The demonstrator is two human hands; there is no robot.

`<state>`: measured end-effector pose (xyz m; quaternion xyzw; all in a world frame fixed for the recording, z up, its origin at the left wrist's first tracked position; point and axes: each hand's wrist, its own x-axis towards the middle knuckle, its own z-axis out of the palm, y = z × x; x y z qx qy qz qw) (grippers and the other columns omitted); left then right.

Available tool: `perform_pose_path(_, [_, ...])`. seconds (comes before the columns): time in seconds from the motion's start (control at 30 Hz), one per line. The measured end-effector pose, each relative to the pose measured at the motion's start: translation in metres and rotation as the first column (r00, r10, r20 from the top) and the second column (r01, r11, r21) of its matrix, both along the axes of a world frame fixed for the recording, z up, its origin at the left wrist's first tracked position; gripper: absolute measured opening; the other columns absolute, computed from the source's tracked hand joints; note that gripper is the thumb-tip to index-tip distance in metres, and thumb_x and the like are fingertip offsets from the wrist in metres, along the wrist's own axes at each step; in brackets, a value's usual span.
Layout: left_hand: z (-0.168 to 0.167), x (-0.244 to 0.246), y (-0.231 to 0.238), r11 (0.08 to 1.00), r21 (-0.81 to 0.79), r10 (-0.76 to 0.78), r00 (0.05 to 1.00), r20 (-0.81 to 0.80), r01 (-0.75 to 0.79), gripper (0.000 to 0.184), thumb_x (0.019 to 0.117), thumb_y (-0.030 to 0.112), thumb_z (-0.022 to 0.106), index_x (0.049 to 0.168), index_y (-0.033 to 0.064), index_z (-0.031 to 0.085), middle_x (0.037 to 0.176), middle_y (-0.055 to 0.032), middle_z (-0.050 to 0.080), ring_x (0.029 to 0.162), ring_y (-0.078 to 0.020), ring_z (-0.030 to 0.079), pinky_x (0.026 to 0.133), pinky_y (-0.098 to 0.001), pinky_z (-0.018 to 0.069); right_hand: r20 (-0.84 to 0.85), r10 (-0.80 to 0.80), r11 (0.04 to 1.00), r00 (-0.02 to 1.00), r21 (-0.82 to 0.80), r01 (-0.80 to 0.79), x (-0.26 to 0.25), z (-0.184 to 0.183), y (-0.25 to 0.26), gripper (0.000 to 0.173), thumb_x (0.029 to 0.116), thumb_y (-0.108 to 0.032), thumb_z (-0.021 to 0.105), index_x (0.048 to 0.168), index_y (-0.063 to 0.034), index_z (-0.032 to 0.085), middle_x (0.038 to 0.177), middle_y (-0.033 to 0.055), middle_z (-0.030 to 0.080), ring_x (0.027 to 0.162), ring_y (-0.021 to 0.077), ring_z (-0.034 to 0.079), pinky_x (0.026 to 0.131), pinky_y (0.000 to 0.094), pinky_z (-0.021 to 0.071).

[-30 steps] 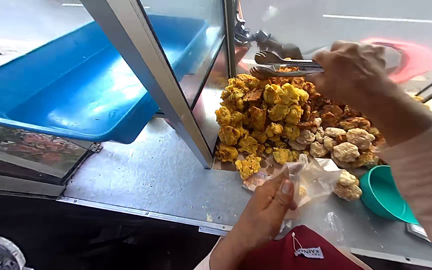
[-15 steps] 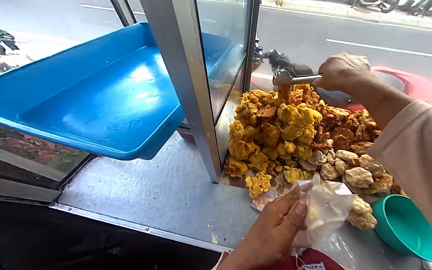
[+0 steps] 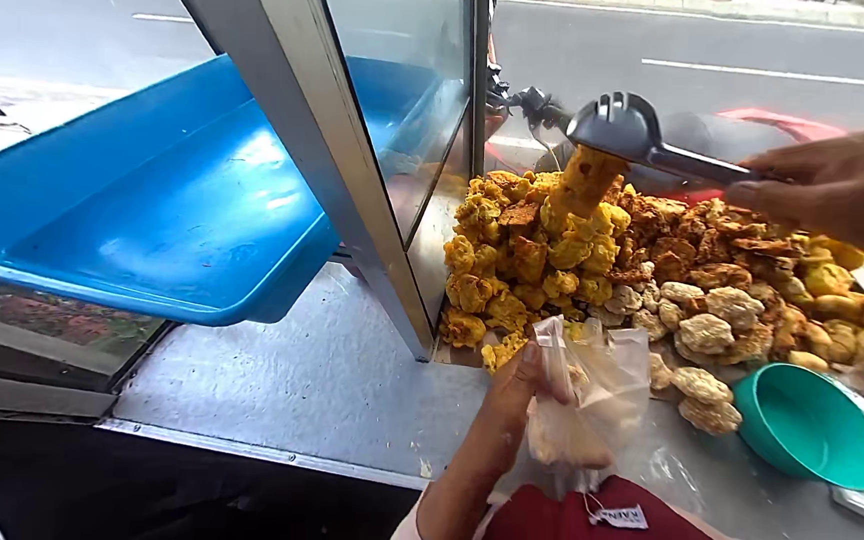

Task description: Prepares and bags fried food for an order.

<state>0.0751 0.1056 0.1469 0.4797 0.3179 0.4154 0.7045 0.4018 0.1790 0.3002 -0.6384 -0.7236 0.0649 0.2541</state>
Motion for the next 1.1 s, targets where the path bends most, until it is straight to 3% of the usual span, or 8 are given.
perform_pose_path(0.13, [0.001, 0.001, -0.001, 0.998, -0.041, 0.054, 0.998, 0.014, -0.054, 0.053, 0.1107, 0.031, 0.017, 0.126, -0.0020, 0.055, 0.090, -0.0003, 0.067, 0.085, -0.0078, 0.067, 0.085, -0.0267, 0.0570, -0.080, -0.014, 0.993, 0.997, -0.114, 0.004, -0.014, -0.004, -0.099, 0.026, 0.0972, -0.016, 0.064, 0.112, 0.0047, 0.069, 0.087, 0.0088, 0.069, 0.072, 0.0067, 0.062, 0.069, 0.0269, 0.0544])
perform_pose_path(0.33, [-0.004, 0.006, -0.006, 0.991, 0.057, 0.123, 0.992, 0.001, -0.122, 0.045, 0.1106, 0.030, 0.022, 0.108, 0.0040, 0.058, 0.081, 0.0058, 0.064, 0.079, -0.0051, 0.065, 0.082, -0.0267, 0.0568, 0.107, 0.235, 0.971, 0.966, -0.066, -0.229, -0.005, -0.061, -0.123, 0.053, 0.0992, -0.056, 0.055, 0.119, -0.0111, 0.074, 0.095, 0.0109, 0.071, 0.081, 0.0240, 0.069, 0.067, 0.0485, 0.0558])
perform_pose_path(0.43, [-0.006, 0.004, -0.011, 0.983, 0.155, 0.102, 0.995, 0.002, -0.101, 0.051, 0.1115, 0.037, 0.027, 0.120, -0.0018, 0.059, 0.086, 0.0057, 0.065, 0.083, -0.0037, 0.065, 0.086, -0.0263, 0.0566, 0.176, 0.147, 0.988, 0.973, 0.028, -0.154, -0.006, -0.047, -0.089, 0.051, 0.1003, -0.056, 0.053, 0.119, -0.0139, 0.074, 0.097, 0.0068, 0.073, 0.082, 0.0207, 0.070, 0.069, 0.0490, 0.0584])
perform_pose_path(0.53, [-0.011, 0.004, -0.015, 0.966, 0.246, 0.078, 0.997, 0.012, -0.079, 0.053, 0.1101, 0.048, 0.031, 0.093, 0.0109, 0.064, 0.087, 0.0074, 0.066, 0.088, -0.0011, 0.064, 0.086, -0.0243, 0.0549, 0.313, -0.016, 0.999, 0.949, 0.048, 0.001, -0.026, -0.019, -0.028, 0.038, 0.1020, -0.037, 0.059, 0.116, -0.0038, 0.072, 0.096, 0.0236, 0.069, 0.083, 0.0472, 0.067, 0.065, 0.0693, 0.0483])
perform_pose_path(0.6, [-0.013, 0.003, -0.017, 0.958, 0.280, 0.062, 0.998, 0.015, -0.064, 0.054, 0.1093, 0.051, 0.033, 0.099, 0.0086, 0.065, 0.086, 0.0077, 0.065, 0.087, -0.0002, 0.064, 0.086, -0.0234, 0.0547, 0.410, -0.142, 0.977, 0.901, -0.087, 0.193, -0.050, 0.000, 0.020, 0.036, 0.1040, -0.033, 0.060, 0.112, -0.0003, 0.071, 0.101, 0.0307, 0.068, 0.098, 0.0556, 0.064, 0.074, 0.0747, 0.0453])
perform_pose_path(0.67, [-0.014, 0.001, -0.018, 0.955, 0.293, 0.043, 0.999, 0.021, -0.048, 0.062, 0.1091, 0.051, 0.034, 0.122, -0.0018, 0.062, 0.091, 0.0064, 0.066, 0.086, -0.0002, 0.064, 0.087, -0.0230, 0.0553, 0.503, -0.194, 0.920, 0.842, -0.206, 0.334, -0.072, 0.010, 0.070, 0.040, 0.1027, -0.038, 0.062, 0.108, 0.0007, 0.071, 0.104, 0.0325, 0.068, 0.106, 0.0550, 0.063, 0.079, 0.0750, 0.0448])
perform_pose_path(0.8, [-0.017, -0.001, -0.017, 0.954, 0.298, 0.029, 0.999, 0.043, -0.040, 0.064, 0.1090, 0.052, 0.034, 0.125, -0.0048, 0.060, 0.091, 0.0053, 0.066, 0.087, -0.0003, 0.064, 0.090, -0.0239, 0.0541, 0.577, -0.134, 0.889, 0.805, -0.289, 0.356, -0.104, 0.009, 0.141, 0.035, 0.0951, -0.033, 0.073, 0.099, 0.0015, 0.072, 0.105, 0.0313, 0.067, 0.107, 0.0530, 0.062, 0.082, 0.0743, 0.0434])
perform_pose_path(1.1, [-0.014, -0.003, -0.010, 0.968, 0.247, 0.032, 0.999, 0.032, -0.039, 0.057, 0.1107, 0.048, 0.029, 0.108, 0.0023, 0.064, 0.100, 0.0040, 0.067, 0.093, -0.0006, 0.064, 0.091, -0.0234, 0.0541, 0.396, -0.180, 0.922, 0.901, -0.251, 0.295, -0.077, 0.012, 0.150, 0.033, 0.0971, -0.034, 0.070, 0.095, -0.0008, 0.072, 0.102, 0.0300, 0.068, 0.103, 0.0520, 0.063, 0.077, 0.0756, 0.0437])
